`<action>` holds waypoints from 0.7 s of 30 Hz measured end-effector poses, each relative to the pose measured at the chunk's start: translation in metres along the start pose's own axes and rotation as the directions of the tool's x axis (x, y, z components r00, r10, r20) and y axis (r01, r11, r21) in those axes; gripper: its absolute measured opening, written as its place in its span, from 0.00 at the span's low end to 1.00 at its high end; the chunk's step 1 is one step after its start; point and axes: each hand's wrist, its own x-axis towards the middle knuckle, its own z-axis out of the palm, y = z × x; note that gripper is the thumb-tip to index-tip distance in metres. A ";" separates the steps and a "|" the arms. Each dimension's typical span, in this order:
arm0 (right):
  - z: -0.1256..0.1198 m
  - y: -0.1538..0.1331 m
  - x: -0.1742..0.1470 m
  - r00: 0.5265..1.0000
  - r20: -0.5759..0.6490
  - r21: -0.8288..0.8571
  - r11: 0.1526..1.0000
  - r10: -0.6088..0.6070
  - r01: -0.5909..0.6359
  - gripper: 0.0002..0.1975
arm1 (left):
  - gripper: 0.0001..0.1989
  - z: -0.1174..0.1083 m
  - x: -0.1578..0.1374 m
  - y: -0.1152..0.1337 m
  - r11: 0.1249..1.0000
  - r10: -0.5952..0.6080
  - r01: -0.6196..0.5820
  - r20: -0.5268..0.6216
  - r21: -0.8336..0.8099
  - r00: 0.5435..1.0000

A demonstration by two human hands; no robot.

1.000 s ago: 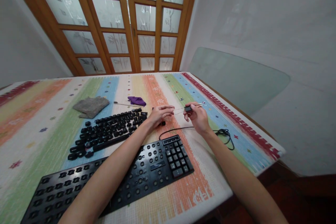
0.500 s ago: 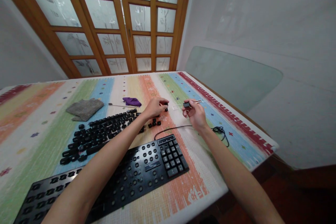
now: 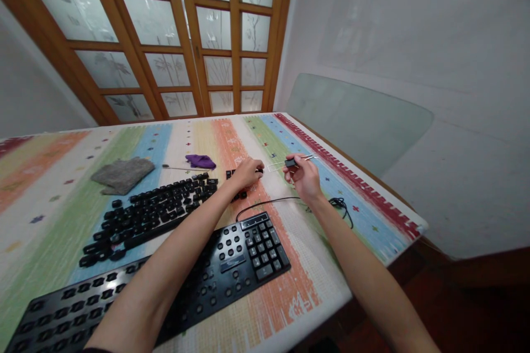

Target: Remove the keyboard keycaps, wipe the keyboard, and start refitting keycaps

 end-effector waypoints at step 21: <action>0.002 -0.023 -0.025 0.857 0.465 -0.258 0.960 0.221 -0.107 0.18 | 0.12 -0.025 -0.027 0.003 0.981 0.150 -0.154 0.038 0.116 0.988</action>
